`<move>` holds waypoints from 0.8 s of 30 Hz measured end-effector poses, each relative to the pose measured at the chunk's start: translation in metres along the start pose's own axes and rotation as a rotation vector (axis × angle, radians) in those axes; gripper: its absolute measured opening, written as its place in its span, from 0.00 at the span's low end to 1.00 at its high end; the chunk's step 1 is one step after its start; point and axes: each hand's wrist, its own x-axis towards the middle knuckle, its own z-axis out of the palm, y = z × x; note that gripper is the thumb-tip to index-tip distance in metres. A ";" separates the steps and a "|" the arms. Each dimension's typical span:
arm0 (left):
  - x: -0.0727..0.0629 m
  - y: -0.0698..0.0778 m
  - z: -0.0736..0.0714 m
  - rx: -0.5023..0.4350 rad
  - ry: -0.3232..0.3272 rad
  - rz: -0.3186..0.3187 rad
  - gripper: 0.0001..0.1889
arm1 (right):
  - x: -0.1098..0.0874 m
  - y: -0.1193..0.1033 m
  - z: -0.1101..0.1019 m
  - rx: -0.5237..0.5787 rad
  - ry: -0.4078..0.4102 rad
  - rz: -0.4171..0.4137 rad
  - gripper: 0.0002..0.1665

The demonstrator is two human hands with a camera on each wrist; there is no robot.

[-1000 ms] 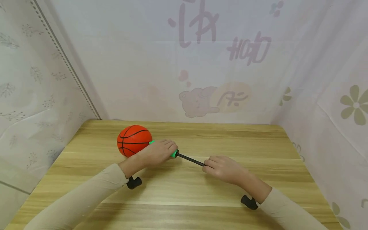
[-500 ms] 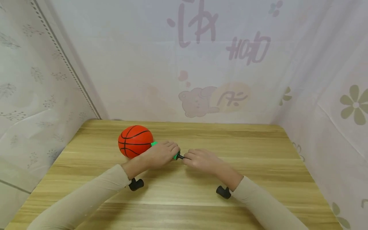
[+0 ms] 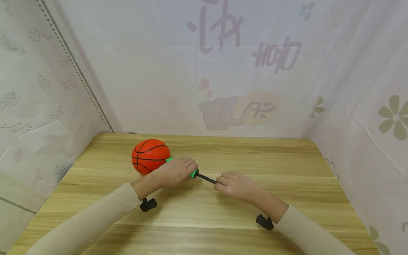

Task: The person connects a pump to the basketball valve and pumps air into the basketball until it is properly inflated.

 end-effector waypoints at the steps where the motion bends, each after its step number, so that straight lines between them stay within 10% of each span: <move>1: -0.001 -0.001 0.000 -0.005 0.000 -0.002 0.06 | -0.004 -0.001 -0.003 -0.003 0.002 0.001 0.25; 11: 0.001 -0.004 -0.004 0.000 -0.020 0.004 0.06 | -0.023 0.000 -0.016 0.010 -0.014 -0.016 0.24; 24: 0.010 0.001 -0.002 0.029 -0.004 -0.008 0.09 | 0.024 0.016 0.011 0.036 -0.092 0.012 0.03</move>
